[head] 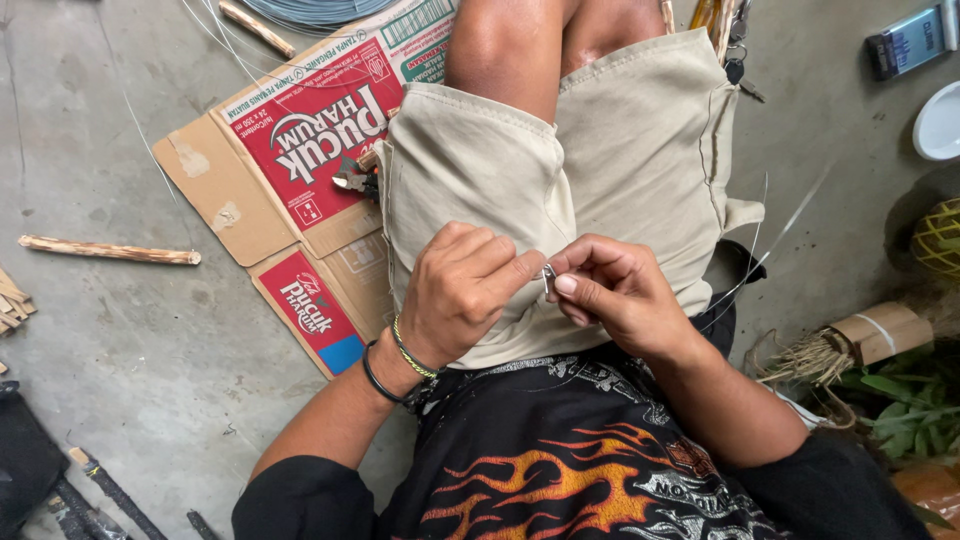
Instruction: The person bends a metal wire into a hook shape, wraps it around a small wooden stick, and secures it with pliers. The person then threads a thin wire through the hook and wraps it around the stick to complete the assembly.
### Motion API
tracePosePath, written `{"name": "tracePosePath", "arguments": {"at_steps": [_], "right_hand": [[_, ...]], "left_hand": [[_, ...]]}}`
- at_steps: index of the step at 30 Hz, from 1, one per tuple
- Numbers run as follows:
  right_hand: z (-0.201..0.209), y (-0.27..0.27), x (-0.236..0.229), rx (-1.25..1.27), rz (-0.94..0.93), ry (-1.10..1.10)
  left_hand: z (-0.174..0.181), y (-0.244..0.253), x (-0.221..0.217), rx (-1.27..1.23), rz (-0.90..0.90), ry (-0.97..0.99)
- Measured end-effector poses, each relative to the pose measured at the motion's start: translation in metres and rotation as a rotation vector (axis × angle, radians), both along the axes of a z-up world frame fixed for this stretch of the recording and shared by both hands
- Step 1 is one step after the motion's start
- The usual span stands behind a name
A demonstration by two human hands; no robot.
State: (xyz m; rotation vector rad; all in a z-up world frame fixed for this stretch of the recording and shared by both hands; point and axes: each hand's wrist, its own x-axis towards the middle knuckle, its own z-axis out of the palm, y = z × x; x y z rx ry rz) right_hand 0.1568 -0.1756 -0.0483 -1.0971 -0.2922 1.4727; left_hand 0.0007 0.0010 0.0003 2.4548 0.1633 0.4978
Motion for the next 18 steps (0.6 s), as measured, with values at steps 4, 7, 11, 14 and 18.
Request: {"name": "tracePosePath", "arguments": {"at_steps": [4, 7, 11, 14, 18], "right_hand": [[0.001, -0.001, 0.0, -0.027, -0.017, -0.008], [0.0, 0.001, 0.0, -0.035, -0.026, -0.039], [0.0, 0.0, 0.001, -0.045, -0.048, -0.03], [-0.001, 0.0, 0.002, -0.034, -0.043, -0.058], [-0.003, -0.003, 0.003, -0.029, 0.008, -0.073]], "left_hand": [[0.001, -0.002, 0.0, -0.009, 0.013, -0.006], [0.003, -0.002, 0.001, -0.021, 0.018, -0.004], [0.005, -0.001, 0.001, -0.03, -0.001, 0.037], [0.008, 0.001, 0.001, -0.025, -0.003, 0.047], [0.01, 0.003, 0.001, -0.034, -0.02, 0.041]]}}
